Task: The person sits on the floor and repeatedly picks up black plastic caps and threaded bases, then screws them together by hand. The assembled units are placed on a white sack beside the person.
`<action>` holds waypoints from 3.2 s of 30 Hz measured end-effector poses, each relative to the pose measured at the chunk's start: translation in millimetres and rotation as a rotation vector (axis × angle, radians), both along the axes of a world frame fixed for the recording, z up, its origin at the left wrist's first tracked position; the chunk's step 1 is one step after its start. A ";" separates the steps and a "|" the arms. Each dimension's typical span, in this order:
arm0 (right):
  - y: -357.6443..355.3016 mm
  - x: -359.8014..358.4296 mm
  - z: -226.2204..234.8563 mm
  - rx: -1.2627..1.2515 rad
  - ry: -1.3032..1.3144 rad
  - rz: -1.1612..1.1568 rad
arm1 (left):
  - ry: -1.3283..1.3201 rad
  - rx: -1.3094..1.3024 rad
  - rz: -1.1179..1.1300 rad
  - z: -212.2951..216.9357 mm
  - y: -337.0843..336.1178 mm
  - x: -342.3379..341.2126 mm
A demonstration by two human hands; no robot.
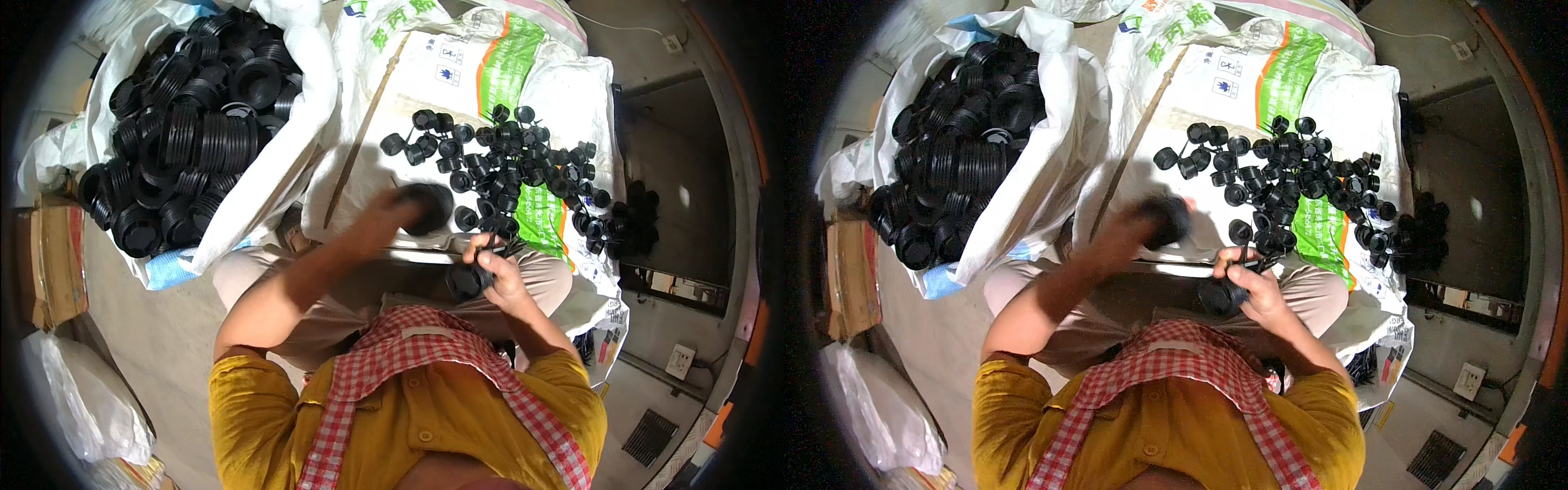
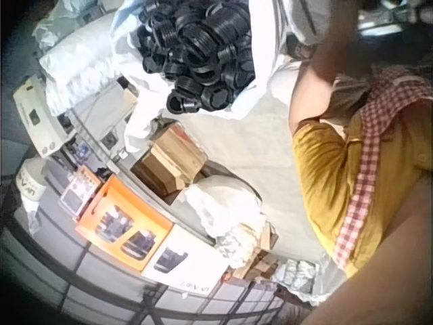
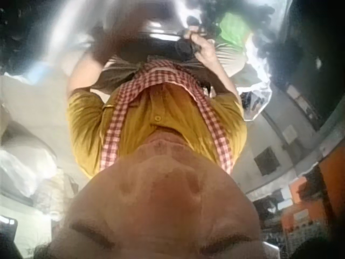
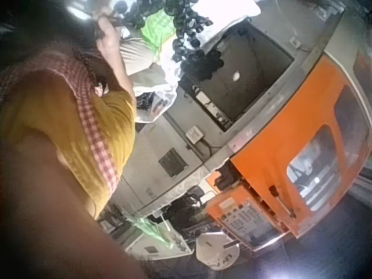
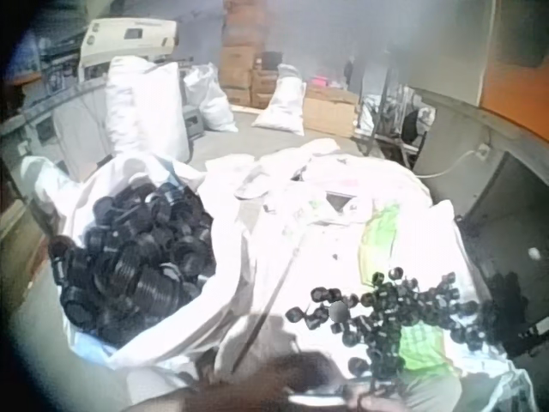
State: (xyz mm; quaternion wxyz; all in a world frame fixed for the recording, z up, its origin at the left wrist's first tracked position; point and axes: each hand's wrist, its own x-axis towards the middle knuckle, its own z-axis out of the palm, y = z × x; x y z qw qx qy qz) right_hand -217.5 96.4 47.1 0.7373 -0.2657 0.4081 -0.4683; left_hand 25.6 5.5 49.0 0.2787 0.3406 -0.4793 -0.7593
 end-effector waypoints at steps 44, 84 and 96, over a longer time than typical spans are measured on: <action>-66.3 37.0 -76.4 -0.522 1.243 -0.033 | -0.361 -0.051 0.267 -46.5 -22.4 -21.0; 1.5 -57.0 -5.1 0.184 -0.083 0.730 | -0.123 -1.621 0.163 0.1 -8.6 23.7; -35.0 41.9 -38.4 -0.256 0.400 -0.246 | 0.317 0.446 -0.033 -43.5 28.0 -30.1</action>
